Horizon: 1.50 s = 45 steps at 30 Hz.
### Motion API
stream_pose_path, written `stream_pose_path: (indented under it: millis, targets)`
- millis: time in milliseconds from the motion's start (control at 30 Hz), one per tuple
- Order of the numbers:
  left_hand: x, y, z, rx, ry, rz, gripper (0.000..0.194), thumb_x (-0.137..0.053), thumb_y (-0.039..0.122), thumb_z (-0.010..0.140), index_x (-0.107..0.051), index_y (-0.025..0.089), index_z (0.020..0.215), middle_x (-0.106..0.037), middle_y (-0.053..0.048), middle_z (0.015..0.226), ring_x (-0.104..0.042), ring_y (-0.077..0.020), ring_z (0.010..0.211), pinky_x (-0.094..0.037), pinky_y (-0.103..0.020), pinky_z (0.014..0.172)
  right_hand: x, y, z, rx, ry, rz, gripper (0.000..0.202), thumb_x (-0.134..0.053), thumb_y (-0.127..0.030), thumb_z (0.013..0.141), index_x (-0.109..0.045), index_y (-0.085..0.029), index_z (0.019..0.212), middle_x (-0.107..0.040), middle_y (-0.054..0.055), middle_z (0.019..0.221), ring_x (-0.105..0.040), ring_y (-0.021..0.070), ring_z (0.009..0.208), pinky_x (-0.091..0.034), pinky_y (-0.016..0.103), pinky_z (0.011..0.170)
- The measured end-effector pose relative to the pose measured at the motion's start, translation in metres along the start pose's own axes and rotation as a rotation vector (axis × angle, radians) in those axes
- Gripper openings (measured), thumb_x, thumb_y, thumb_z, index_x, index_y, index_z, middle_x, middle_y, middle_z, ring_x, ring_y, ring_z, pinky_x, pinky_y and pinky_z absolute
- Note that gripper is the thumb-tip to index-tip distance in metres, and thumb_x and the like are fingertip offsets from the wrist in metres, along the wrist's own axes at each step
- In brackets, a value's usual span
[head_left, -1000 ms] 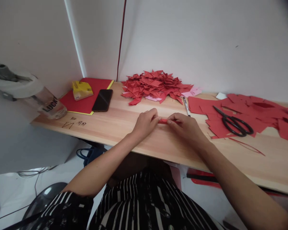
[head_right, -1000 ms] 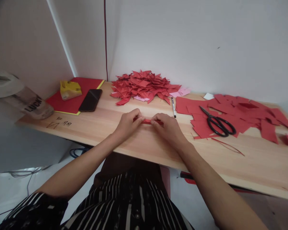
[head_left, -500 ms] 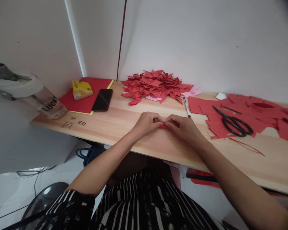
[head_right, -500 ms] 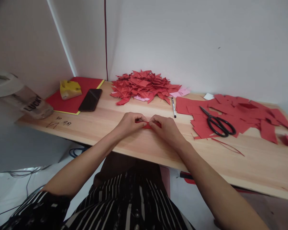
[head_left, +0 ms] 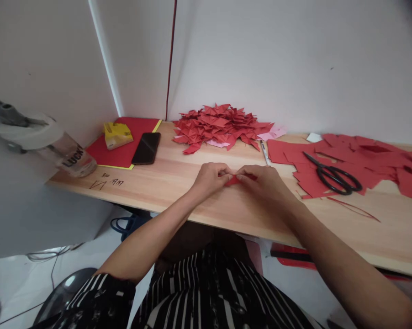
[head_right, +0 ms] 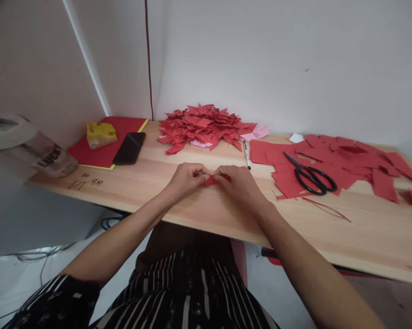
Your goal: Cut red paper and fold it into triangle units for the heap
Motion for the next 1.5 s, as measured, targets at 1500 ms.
stream_pose_path:
  millis: [1500]
  targets:
    - [0.002, -0.003, 0.032, 0.584, -0.004, -1.147, 0.004, -0.060, 0.008, 0.081, -0.063, 0.010, 0.082, -0.071, -0.005, 0.075, -0.070, -0.0141, 0.071, -0.053, -0.035, 0.088, -0.004, 0.011, 0.030, 0.221, 0.310, 0.000, 0.013, -0.057, -0.019, 0.092, -0.069, -0.024, 0.090, -0.068, 0.005, 0.094, -0.065, 0.0183, 0.088, -0.054, 0.032, 0.076]
Point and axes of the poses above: each hand's wrist, its own z-axis towards the middle knuckle, its own x-axis out of the back of the hand, y = z × x, the point moved 2 cm from there along z, towards the middle knuckle
